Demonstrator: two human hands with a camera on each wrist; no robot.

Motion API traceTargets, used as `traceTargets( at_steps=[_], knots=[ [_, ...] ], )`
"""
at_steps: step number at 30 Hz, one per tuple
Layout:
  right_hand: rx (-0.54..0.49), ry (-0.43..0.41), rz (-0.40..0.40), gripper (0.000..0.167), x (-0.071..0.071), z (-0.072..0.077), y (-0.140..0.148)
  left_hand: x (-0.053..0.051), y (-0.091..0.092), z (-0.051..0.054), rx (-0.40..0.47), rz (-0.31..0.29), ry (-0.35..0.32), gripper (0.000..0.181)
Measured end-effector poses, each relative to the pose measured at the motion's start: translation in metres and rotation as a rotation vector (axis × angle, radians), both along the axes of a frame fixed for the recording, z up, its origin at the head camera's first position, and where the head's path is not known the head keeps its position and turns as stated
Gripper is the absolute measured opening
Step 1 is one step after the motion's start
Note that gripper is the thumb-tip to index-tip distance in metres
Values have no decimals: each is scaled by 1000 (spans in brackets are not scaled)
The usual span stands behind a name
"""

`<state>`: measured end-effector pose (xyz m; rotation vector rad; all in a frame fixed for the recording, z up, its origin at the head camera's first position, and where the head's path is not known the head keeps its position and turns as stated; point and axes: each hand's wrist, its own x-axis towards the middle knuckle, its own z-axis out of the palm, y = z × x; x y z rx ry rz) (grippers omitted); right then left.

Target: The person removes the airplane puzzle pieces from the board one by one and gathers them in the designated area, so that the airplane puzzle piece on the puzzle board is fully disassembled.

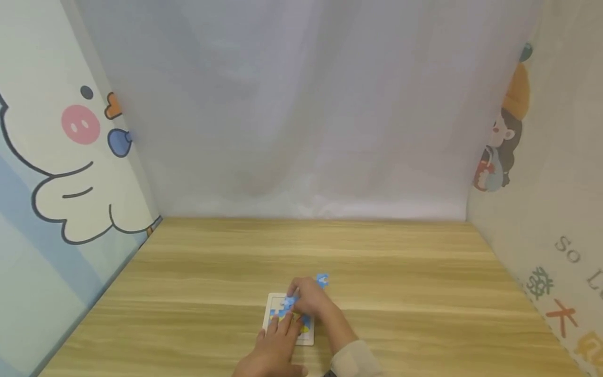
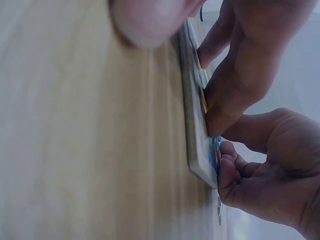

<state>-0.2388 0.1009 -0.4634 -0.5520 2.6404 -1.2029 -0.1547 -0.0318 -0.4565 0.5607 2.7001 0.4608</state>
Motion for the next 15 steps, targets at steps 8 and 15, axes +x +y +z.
traceTargets(
  at_steps=[8,15],
  knots=[
    [3,10,-31,15,3,0,-4,1,-2,1,16,9,-9,89],
    [32,12,-70,14,5,1,-7,1,-1,0,29,7,-1,88]
  ],
)
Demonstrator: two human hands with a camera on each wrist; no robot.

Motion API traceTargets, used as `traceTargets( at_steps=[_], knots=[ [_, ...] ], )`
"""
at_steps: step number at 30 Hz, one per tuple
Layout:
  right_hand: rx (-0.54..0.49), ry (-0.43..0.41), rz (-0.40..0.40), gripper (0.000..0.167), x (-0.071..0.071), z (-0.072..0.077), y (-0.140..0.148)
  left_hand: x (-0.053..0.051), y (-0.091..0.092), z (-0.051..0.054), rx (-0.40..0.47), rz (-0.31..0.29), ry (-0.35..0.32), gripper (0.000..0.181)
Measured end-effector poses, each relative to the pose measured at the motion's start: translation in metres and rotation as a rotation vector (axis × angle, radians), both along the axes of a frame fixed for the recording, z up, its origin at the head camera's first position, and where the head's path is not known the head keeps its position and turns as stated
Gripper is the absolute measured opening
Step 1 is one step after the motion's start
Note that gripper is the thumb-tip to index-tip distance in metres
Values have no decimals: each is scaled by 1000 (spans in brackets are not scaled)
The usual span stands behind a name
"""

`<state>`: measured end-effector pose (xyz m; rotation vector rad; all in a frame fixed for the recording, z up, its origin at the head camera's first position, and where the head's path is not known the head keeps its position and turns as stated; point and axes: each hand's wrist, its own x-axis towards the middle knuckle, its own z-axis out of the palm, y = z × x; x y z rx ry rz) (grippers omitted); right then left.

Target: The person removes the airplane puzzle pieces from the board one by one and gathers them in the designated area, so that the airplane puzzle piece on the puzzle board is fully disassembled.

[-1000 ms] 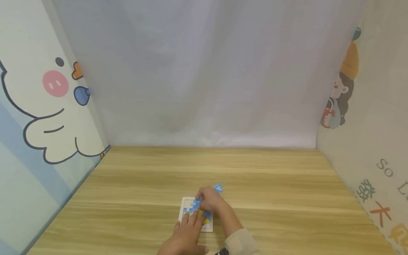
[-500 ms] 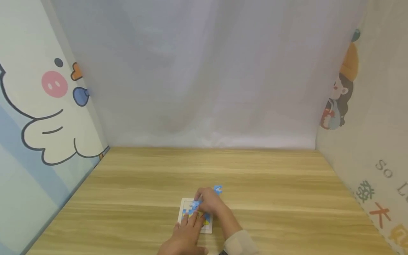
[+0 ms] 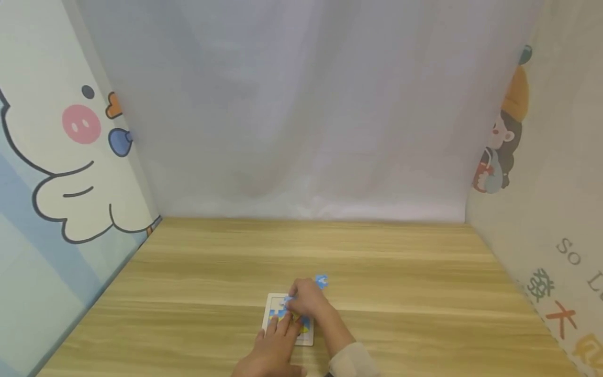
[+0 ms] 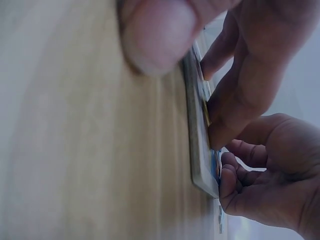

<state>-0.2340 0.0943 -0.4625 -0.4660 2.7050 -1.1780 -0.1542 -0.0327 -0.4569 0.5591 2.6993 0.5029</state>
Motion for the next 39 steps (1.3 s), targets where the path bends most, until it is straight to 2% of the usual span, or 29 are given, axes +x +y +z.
traceTargets(
  at_steps=[11,20,29,35,39],
  knots=[
    [-20,-23,-9,16,2,4,-1,0,0,-1,-1,1,25,87],
    [-1,2,2,15,-1,0,-1,0,0,1,-3,-2,8,87],
    [11,15,15,17,-1,1,0,-1,1,-2,-3,-2,-15,88],
    [22,14,-6,17,0,0,-4,-1,0,-5,18,-2,-5,88],
    [-16,-16,-25,17,0,-1,-3,-1,-1,-4,15,-6,5,87]
  ],
)
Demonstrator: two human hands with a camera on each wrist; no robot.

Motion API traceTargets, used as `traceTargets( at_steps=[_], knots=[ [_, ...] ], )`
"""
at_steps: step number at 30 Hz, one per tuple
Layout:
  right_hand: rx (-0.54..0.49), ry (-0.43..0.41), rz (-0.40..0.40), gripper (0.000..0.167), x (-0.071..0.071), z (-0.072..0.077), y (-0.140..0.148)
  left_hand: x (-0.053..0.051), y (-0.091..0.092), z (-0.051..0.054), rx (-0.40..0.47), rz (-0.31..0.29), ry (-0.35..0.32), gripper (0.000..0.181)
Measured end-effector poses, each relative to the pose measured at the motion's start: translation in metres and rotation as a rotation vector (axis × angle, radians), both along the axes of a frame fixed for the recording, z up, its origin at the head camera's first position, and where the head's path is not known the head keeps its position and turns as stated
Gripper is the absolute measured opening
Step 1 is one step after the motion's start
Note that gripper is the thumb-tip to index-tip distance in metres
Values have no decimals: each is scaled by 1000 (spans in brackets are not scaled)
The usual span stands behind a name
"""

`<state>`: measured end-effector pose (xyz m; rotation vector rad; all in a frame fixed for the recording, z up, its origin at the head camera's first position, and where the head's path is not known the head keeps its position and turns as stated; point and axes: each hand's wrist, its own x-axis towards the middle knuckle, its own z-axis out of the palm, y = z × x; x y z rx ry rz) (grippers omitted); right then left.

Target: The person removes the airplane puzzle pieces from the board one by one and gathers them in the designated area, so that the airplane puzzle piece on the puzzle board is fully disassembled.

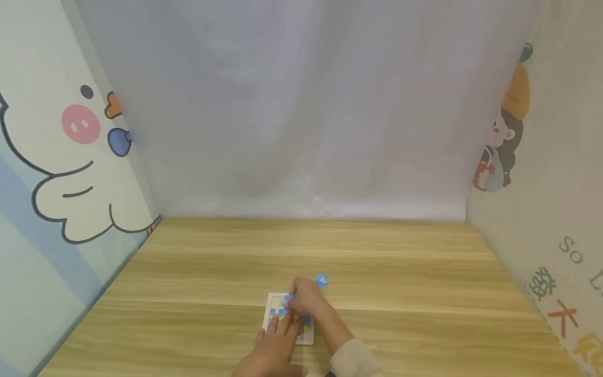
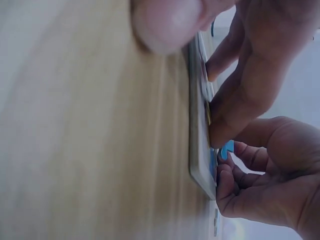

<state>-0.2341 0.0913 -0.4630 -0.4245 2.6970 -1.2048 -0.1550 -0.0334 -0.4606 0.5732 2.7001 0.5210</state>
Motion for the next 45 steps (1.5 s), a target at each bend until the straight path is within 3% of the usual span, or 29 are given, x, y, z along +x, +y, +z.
traceTargets(
  at_steps=[7,18,26,31,37,45],
  knots=[
    [-162,-56,24,15,-3,-2,7,-1,-1,1,-27,-2,-10,89],
    [-361,-136,54,10,-2,-3,18,-1,-3,-3,25,17,-48,92],
    [-396,-126,97,13,-4,-8,18,0,-6,-3,19,17,-53,91],
    [-399,-131,89,13,-1,-8,17,2,-10,-3,67,19,-60,91],
    [-397,-135,45,14,5,1,24,4,-12,-4,190,10,-90,83],
    [-385,-84,3,16,4,12,39,3,-11,5,199,-12,-74,76]
  ],
)
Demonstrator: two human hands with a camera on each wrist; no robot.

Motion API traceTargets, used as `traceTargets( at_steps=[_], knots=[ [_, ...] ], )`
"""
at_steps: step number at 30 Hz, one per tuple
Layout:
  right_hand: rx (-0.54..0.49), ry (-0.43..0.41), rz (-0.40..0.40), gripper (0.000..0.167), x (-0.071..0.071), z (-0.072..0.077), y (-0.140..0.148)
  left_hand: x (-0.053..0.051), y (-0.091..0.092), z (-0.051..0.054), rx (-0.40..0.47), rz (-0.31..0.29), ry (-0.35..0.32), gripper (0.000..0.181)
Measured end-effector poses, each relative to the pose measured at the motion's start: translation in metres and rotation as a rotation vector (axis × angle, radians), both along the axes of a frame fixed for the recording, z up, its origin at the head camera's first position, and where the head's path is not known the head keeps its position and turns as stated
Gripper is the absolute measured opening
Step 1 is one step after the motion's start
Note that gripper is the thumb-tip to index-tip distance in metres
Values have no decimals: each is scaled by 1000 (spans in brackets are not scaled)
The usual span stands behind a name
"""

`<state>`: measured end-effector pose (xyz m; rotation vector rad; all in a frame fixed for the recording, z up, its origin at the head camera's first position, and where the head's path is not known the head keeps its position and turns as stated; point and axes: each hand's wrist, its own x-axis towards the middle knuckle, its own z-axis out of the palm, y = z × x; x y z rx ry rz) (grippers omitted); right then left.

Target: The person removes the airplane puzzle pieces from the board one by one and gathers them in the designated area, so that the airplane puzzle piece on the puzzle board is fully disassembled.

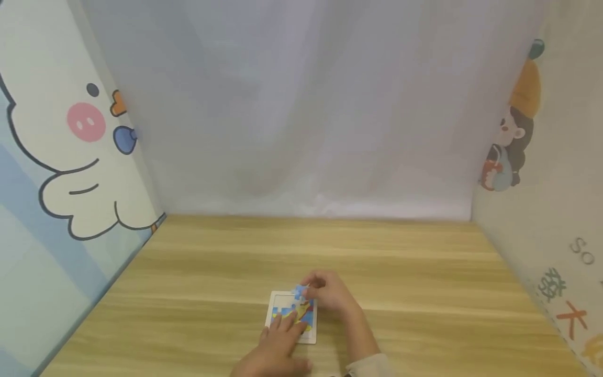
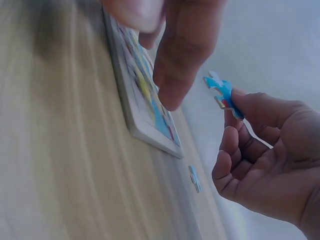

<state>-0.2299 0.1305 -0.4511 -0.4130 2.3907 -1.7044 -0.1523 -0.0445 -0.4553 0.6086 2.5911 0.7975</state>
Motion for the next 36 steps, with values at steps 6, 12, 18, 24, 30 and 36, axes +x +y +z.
traceTargets(
  at_steps=[6,12,18,24,30,36],
  knots=[
    [-47,12,-27,17,1,-1,12,2,5,4,0,-15,20,77],
    [-84,1,-50,18,0,-5,23,0,12,3,-38,-14,7,78],
    [-74,-3,-84,16,-1,-11,35,0,17,1,-92,-22,10,80],
    [-74,-20,-107,17,1,-11,39,0,17,2,-158,-33,40,81],
    [-34,-22,-149,17,1,-12,47,1,19,1,-173,-30,61,82],
    [0,-35,-214,17,1,-11,56,0,18,0,-187,-35,82,82]
  ],
)
